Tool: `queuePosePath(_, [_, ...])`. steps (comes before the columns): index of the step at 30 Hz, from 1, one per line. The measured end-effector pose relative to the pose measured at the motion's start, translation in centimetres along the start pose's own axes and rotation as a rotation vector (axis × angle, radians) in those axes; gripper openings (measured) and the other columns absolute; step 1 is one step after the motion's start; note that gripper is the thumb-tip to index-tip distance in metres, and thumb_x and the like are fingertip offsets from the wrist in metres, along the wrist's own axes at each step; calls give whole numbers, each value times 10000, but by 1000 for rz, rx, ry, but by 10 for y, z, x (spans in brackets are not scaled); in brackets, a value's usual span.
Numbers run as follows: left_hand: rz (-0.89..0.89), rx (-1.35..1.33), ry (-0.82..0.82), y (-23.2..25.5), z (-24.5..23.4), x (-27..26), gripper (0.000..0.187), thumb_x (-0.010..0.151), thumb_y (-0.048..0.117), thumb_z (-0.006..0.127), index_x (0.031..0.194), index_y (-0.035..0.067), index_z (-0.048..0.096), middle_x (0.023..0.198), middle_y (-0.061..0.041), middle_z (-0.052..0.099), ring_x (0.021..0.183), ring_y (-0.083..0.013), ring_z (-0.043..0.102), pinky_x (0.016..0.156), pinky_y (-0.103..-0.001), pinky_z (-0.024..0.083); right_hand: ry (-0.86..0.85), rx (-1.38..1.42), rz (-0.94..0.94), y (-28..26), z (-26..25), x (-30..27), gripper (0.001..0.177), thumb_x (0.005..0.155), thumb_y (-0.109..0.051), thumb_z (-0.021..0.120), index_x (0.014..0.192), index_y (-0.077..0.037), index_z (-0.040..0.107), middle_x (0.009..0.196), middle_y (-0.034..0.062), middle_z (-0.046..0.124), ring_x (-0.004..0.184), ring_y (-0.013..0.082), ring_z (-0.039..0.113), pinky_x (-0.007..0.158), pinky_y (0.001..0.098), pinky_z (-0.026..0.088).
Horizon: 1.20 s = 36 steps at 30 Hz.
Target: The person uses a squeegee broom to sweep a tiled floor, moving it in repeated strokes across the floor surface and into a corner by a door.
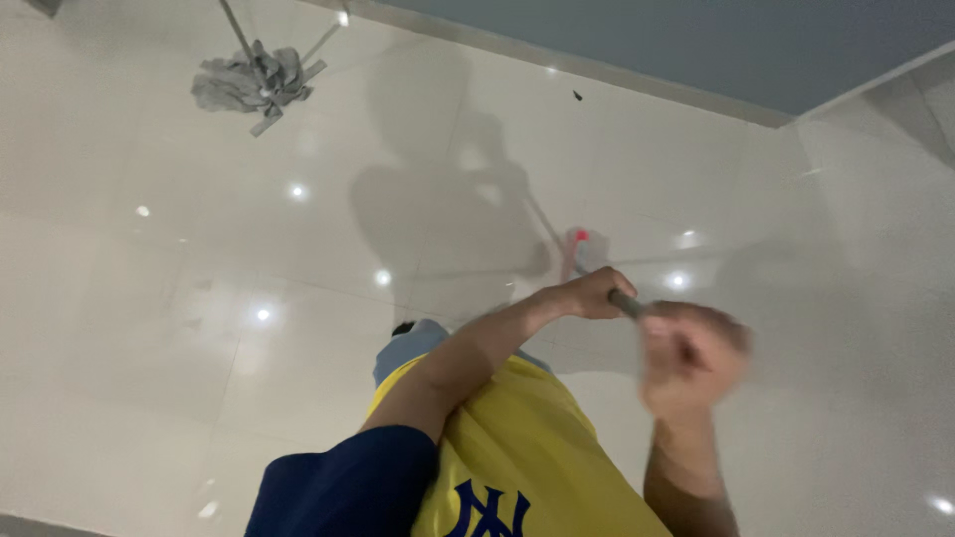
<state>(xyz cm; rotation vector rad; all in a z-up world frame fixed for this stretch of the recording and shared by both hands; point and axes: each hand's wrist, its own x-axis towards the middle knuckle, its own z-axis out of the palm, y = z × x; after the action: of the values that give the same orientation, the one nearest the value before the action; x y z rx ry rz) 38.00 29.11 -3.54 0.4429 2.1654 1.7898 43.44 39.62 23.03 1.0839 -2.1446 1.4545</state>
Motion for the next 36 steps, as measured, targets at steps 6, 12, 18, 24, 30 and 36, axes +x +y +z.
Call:
queuePosePath(6, [-125, 138, -21, -28, -7, -36, 277, 906, 152, 672, 692, 6, 574, 656, -124, 557, 633, -212, 486, 657, -460, 477, 26, 317, 136, -12, 30, -18, 328, 1009, -142, 624, 699, -133, 516, 561, -44, 446, 443, 71, 358, 391, 272, 256])
queuePosePath(12, [-307, 202, 93, -57, -64, -139, 180, 764, 145, 667, 711, -26, 666, 650, -169, 624, 654, -352, 616, 665, -459, 507, 215, 769, 317, -20, 55, -36, 294, 1065, -131, 561, 773, -142, 526, 503, -60, 404, 357, 49, 303, 331, 269, 253])
queuePosePath(18, [-323, 531, 373, -178, -137, -288, 157, 724, 209, 746, 817, 83, 740, 897, -168, 731, 921, -362, 689, 837, -459, 545, 143, 888, 599, 16, 201, -109, 167, 990, -29, 515, 878, -74, 630, 567, -3, 479, 463, 77, 428, 451, 270, 388])
queuePosePath(24, [-655, 610, 346, -178, -173, -352, 80, 787, 141, 685, 768, 96, 748, 800, -126, 744, 778, -270, 683, 830, -441, 541, 105, 878, 776, -1, 242, -126, 285, 1004, -71, 558, 724, -126, 536, 568, -49, 413, 482, 65, 383, 474, 273, 358])
queuePosePath(30, [-65, 516, 478, -67, -115, -264, 350, 589, 181, 756, 908, 38, 775, 877, -191, 744, 905, -362, 696, 822, -506, 537, 244, 821, 277, -55, 117, -43, 395, 1102, -309, 534, 732, -198, 451, 531, -64, 367, 424, 56, 308, 376, 228, 279])
queuePosePath(36, [-115, 151, 41, 17, -31, -192, 199, 812, 182, 679, 696, 25, 640, 607, -127, 622, 614, -224, 638, 662, -429, 519, 150, 269, 48, -141, 61, -26, 181, 1130, -215, 557, 993, -97, 571, 591, -23, 444, 415, 64, 384, 404, 223, 368])
